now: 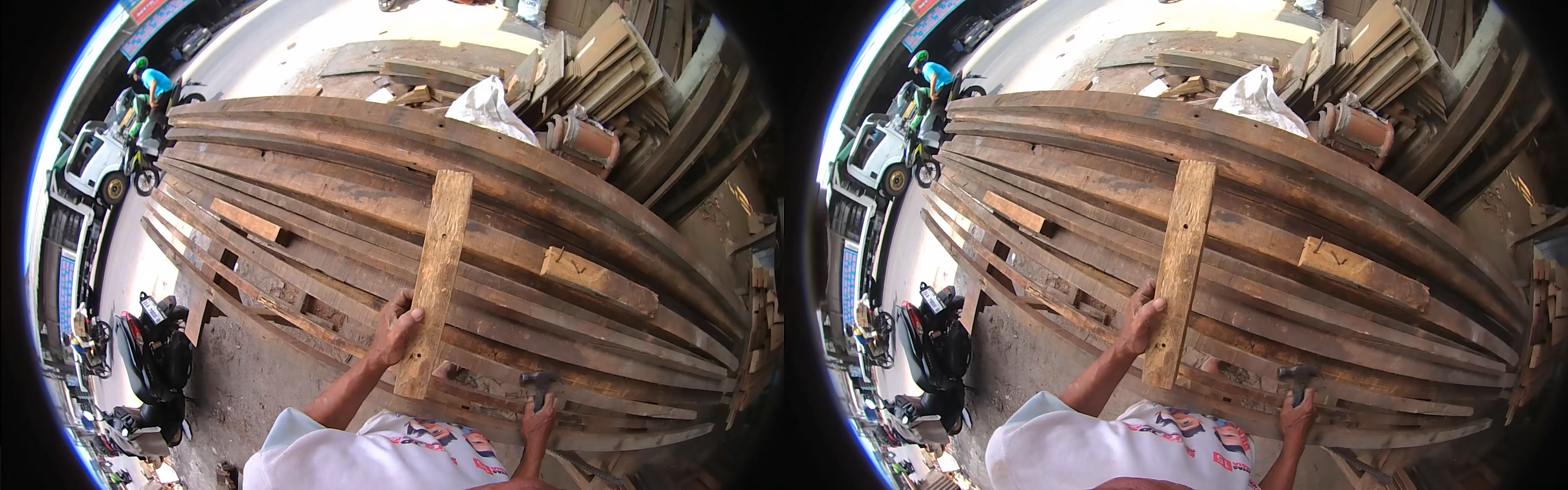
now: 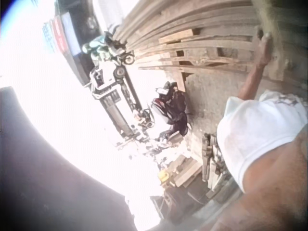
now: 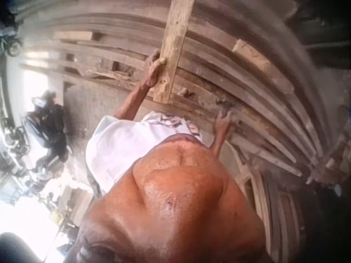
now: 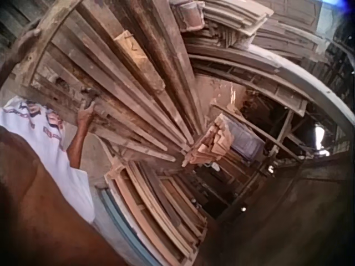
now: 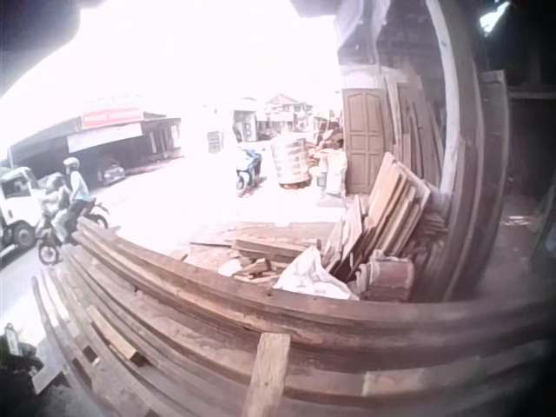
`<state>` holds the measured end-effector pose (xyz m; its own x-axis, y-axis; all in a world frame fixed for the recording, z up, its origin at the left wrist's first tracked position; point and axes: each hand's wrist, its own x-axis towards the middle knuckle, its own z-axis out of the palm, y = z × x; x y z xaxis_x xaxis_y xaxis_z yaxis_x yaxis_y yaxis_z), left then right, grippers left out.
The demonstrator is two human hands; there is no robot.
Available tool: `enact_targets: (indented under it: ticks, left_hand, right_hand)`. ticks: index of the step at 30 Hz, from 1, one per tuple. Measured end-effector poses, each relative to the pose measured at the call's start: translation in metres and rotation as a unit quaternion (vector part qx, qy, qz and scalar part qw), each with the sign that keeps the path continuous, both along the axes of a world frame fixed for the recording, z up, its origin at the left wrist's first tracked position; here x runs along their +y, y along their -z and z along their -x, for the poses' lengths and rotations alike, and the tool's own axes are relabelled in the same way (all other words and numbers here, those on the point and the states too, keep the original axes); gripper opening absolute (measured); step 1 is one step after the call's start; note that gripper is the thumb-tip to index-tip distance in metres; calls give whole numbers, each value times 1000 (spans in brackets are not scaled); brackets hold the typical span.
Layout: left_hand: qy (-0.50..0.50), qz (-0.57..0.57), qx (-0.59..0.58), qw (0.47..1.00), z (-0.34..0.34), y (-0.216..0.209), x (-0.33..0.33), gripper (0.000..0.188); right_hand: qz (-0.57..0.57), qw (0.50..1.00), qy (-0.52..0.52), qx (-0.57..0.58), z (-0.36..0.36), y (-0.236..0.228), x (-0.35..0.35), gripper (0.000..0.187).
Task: The person uses a hammer to drive nails into a stack of wooden planks, securing them together. They repeatedly lift, align, and hammer the planks to form a cohesive structure.
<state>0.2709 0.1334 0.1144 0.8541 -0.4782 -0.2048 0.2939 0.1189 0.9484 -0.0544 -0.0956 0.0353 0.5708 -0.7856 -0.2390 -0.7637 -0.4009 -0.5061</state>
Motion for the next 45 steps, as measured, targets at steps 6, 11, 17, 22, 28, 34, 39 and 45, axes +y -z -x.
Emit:
enact_targets:
  ticks: [6, 11, 17, 22, 28, 34, 39, 45]
  left_hand:
    - [-115, -12, -91, 989, -203, -97, -104, 78]
    - [-304, -267, -478, 780, -359, -155, -131, 99]
    - [-185, -325, -479, 794, -243, -43, -67, 83]
    - [-399, -471, -386, 685, -228, 48, 85, 86]
    - [-429, -588, -58, 684, -260, 70, 217, 101]
    - [-448, -110, -43, 886, -242, 90, 280, 76]
    - [-376, 152, -29, 914, -208, 87, 295, 71]
    - [-382, 148, -17, 912, -176, 73, 286, 86]
  right_hand:
    - [-5, 1000, -6, -27, 2, 5, -5, 30]
    - [-22, 999, -14, -24, -2, -5, -2, 31]
    - [-31, 998, -10, -48, 6, 16, 3, 33]
    - [30, 998, -33, -43, 15, 25, -5, 34]
    - [10, 1000, 6, 18, 1, 15, -3, 51]
    - [104, 994, -8, -16, 16, 43, -6, 44]
    - [81, 993, 6, 81, -1, 24, -3, 54]
    - [108, 988, 6, 110, 9, 34, -8, 61]
